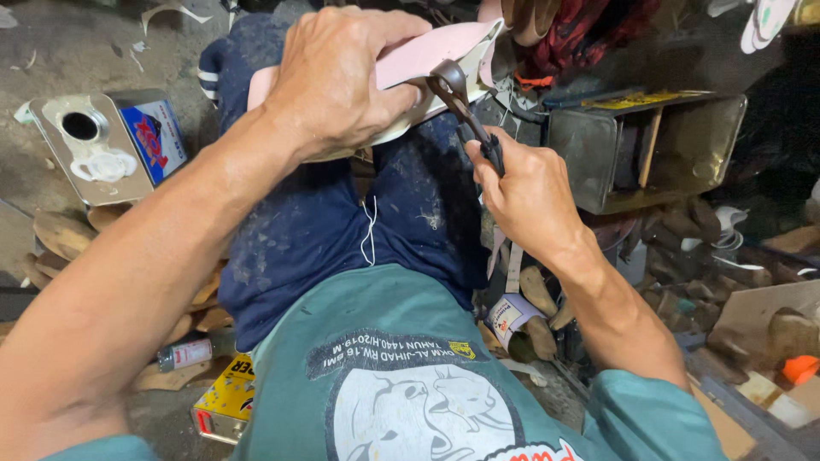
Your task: The person uses a plier-like tool to press and shape the upper of a pink shoe held on their lap. They repeatedly adjust the shoe's position and apply pressure along the edges and toe area, then switch to a wooden mallet to tap the shoe's surface.
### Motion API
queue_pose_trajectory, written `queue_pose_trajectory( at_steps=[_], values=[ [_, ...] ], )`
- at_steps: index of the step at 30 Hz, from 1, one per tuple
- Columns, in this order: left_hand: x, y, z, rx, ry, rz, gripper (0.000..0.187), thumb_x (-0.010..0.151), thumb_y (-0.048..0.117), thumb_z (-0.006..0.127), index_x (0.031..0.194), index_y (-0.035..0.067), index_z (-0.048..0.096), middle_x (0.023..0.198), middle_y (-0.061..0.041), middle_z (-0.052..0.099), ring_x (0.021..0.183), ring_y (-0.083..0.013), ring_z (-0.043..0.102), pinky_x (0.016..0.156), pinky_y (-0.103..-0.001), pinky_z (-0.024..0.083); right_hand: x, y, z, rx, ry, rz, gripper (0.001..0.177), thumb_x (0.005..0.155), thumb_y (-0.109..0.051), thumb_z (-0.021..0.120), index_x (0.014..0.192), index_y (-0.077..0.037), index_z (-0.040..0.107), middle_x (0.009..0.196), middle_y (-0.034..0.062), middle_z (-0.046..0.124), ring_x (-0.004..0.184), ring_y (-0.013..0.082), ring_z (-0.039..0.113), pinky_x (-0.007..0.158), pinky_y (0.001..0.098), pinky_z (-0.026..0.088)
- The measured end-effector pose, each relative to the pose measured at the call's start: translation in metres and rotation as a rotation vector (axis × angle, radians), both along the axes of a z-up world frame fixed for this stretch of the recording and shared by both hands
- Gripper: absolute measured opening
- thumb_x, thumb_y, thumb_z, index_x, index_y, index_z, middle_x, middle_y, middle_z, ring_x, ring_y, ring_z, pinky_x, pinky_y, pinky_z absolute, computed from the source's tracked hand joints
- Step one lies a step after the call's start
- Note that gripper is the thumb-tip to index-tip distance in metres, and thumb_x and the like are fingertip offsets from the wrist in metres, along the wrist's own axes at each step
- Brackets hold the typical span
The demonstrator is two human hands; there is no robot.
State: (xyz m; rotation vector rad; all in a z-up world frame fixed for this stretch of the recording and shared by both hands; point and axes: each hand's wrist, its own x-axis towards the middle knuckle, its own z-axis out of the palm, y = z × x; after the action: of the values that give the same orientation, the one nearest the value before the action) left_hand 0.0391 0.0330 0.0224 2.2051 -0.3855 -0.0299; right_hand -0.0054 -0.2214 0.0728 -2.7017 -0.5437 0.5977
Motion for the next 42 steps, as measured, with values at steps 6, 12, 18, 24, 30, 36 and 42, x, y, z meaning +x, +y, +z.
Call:
queue_pose_trajectory(
  at_steps=[6, 12, 18, 24, 30, 36, 42],
  values=[
    [0.004, -0.003, -0.016, 0.054, 0.157, -0.106, 0.066, 0.081, 0.035, 0.075, 0.138, 0.007, 0.057, 0.108, -0.023, 0.073, 0.095, -0.0551, 0.062, 0.076, -0.062, 0.046, 0.005, 0.003, 0.018, -0.032, 0.13, -0.013, 0.006, 0.103, -0.014, 0.054, 0.103, -0.011, 0.059, 0.058, 0.0023, 0.064, 0.06, 0.0341, 0.065, 0.064, 0.0447, 0.047],
    [0.002, -0.002, -0.01, -0.002, 0.104, -0.087, 0.041, 0.078, 0.031, 0.071, 0.116, 0.018, 0.073, 0.085, -0.009, 0.075, 0.08, -0.0457, 0.066, 0.063, -0.057, 0.045, 0.002, 0.0, 0.014, 0.005, 0.136, -0.021, 0.011, 0.101, -0.01, 0.053, 0.106, -0.012, 0.062, 0.068, -0.0012, 0.067, 0.061, 0.0272, 0.067, 0.066, 0.0406, 0.048],
    [0.008, -0.001, -0.016, 0.009, -0.038, -0.095, 0.04, 0.075, 0.031, 0.071, 0.113, 0.019, 0.075, 0.091, -0.009, 0.072, 0.082, -0.0405, 0.062, 0.06, -0.054, 0.042, 0.006, 0.001, 0.012, 0.023, 0.122, -0.021, 0.013, 0.101, -0.01, 0.053, 0.109, -0.009, 0.063, 0.071, 0.0002, 0.07, 0.061, 0.0261, 0.069, 0.068, 0.04, 0.049],
    [0.01, 0.0, -0.013, -0.005, -0.02, -0.129, 0.038, 0.077, 0.031, 0.073, 0.113, 0.019, 0.073, 0.088, -0.007, 0.069, 0.079, -0.0375, 0.06, 0.062, -0.051, 0.04, 0.005, -0.001, 0.011, 0.066, 0.121, -0.061, 0.011, 0.103, -0.01, 0.055, 0.112, -0.008, 0.062, 0.07, 0.0005, 0.07, 0.054, 0.0216, 0.069, 0.065, 0.0363, 0.051],
    [0.007, -0.001, -0.006, -0.022, -0.018, -0.114, 0.038, 0.076, 0.032, 0.074, 0.111, 0.018, 0.074, 0.086, -0.008, 0.067, 0.078, -0.0373, 0.058, 0.062, -0.051, 0.039, -0.004, -0.01, -0.001, 0.089, 0.019, -0.004, 0.02, 0.1, -0.008, 0.057, 0.12, -0.007, 0.062, 0.074, 0.0025, 0.071, 0.065, 0.0306, 0.068, 0.065, 0.0423, 0.049],
    [-0.005, -0.004, 0.009, -0.001, -0.027, -0.159, 0.037, 0.078, 0.031, 0.073, 0.114, 0.02, 0.072, 0.087, -0.011, 0.069, 0.077, -0.0432, 0.06, 0.055, -0.053, 0.039, -0.028, -0.01, -0.012, 0.115, -0.097, 0.019, 0.017, 0.107, -0.013, 0.058, 0.121, -0.006, 0.064, 0.09, 0.0155, 0.071, 0.074, 0.0441, 0.065, 0.063, 0.0469, 0.047],
    [-0.04, -0.022, -0.025, 0.119, -0.133, -0.226, 0.072, 0.069, 0.026, 0.081, 0.137, 0.008, 0.064, 0.128, -0.011, 0.072, 0.11, -0.0349, 0.067, 0.1, -0.055, 0.048, -0.067, -0.038, -0.036, -0.083, -0.012, 0.011, 0.02, 0.097, -0.013, 0.063, 0.115, -0.008, 0.058, 0.097, 0.0102, 0.072, 0.081, 0.0484, 0.065, 0.056, 0.0578, 0.046]
  ],
)
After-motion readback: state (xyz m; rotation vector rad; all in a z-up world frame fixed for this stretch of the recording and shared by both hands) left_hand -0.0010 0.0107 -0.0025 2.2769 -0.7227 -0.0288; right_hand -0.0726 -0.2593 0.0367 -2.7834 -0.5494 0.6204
